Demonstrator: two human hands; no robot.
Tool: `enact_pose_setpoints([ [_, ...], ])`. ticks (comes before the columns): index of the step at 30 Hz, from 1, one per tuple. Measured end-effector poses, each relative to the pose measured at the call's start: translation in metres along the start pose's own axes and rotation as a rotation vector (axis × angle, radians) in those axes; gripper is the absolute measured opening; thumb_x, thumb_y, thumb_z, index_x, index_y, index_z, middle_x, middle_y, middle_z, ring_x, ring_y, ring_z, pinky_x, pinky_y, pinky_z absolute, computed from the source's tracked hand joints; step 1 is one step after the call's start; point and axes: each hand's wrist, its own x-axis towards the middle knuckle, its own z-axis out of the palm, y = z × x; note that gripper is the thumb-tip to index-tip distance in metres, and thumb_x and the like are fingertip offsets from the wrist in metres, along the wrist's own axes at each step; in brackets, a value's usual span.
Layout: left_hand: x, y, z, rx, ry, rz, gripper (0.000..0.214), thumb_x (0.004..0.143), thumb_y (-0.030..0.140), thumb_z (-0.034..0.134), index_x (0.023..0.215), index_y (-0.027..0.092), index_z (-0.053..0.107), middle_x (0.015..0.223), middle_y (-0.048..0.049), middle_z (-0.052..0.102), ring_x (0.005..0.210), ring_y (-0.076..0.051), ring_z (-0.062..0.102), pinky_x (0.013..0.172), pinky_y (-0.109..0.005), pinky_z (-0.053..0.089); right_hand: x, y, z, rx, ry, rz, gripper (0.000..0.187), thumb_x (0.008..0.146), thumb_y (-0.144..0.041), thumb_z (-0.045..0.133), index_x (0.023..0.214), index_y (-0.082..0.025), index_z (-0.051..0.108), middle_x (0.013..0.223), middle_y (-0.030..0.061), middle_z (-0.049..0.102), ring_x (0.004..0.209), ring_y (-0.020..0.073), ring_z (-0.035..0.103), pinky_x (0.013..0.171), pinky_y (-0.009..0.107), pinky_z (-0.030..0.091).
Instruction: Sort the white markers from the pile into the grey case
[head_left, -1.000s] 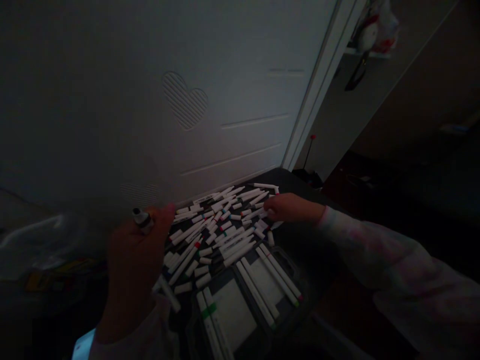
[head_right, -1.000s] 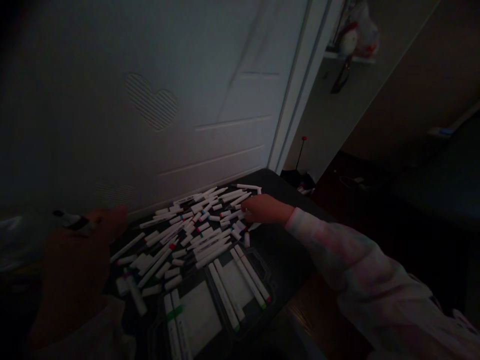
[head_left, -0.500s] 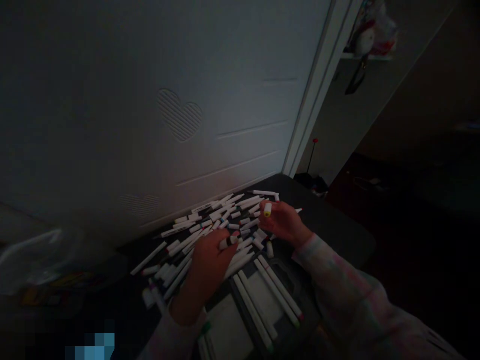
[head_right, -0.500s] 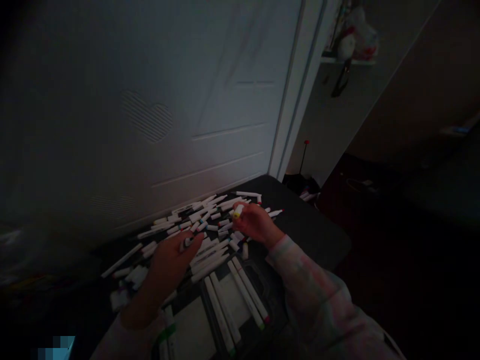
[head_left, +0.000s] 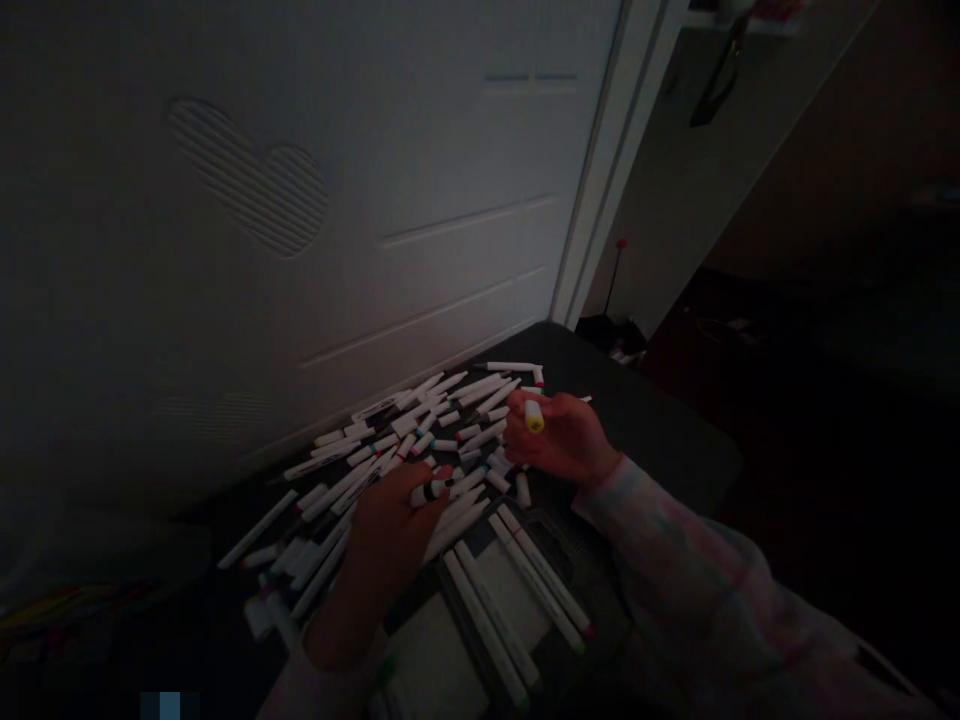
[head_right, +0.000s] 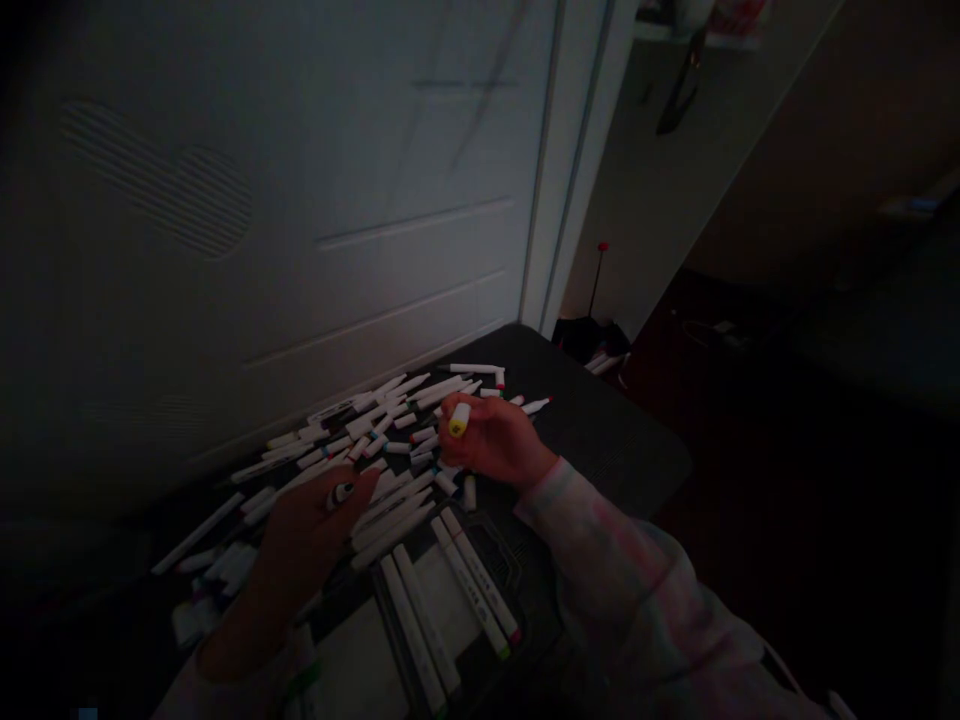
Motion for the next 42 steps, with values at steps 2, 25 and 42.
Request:
enact_pose_setpoints([
  [2, 0.001, 0.000, -0.002, -0.006, -0.002, -0.010, 0.033, 0.078, 0.031, 0.041, 0.049, 0.019, 0.032, 0.046, 0.0066, 0.027, 0.043, -0.008, 0.030, 0.046, -0.021, 0.026, -0.001, -0.001, -0.001, 0.001, -0.027, -0.016, 0.015, 0.063, -0.025, 0.046, 0.075, -0.016, 0.046, 0.057, -0.0004, 0.049, 0.048, 0.0082, 0.041, 0.048, 0.021, 0.031],
  [25, -0.002, 0.005, -0.017, -0.032, 0.047, -0.064, 0.035, 0.080, 0.032, 0.041, 0.049, 0.019, 0.036, 0.045, 0.0065, 0.028, 0.044, -0.008, 0.030, 0.045, -0.021, 0.025, -0.009, -0.024, -0.031, -1.499, 0.373, -0.227, 0.013, 0.070, -0.023, 0.050, 0.081, -0.016, 0.052, 0.079, 0.0015, 0.055, 0.076, 0.0130, 0.050, 0.073, 0.027, 0.038],
  [42, 0.000, 0.005, -0.019, -0.024, 0.080, -0.068, 0.036, 0.077, 0.033, 0.042, 0.046, 0.019, 0.031, 0.042, 0.0067, 0.027, 0.044, -0.008, 0.029, 0.046, -0.022, 0.025, -0.005, -0.020, -0.038, -1.635, 0.611, -0.282, 0.026, 0.084, -0.032, 0.035, 0.086, -0.014, 0.053, 0.077, 0.0033, 0.055, 0.070, 0.0111, 0.049, 0.063, 0.023, 0.038],
])
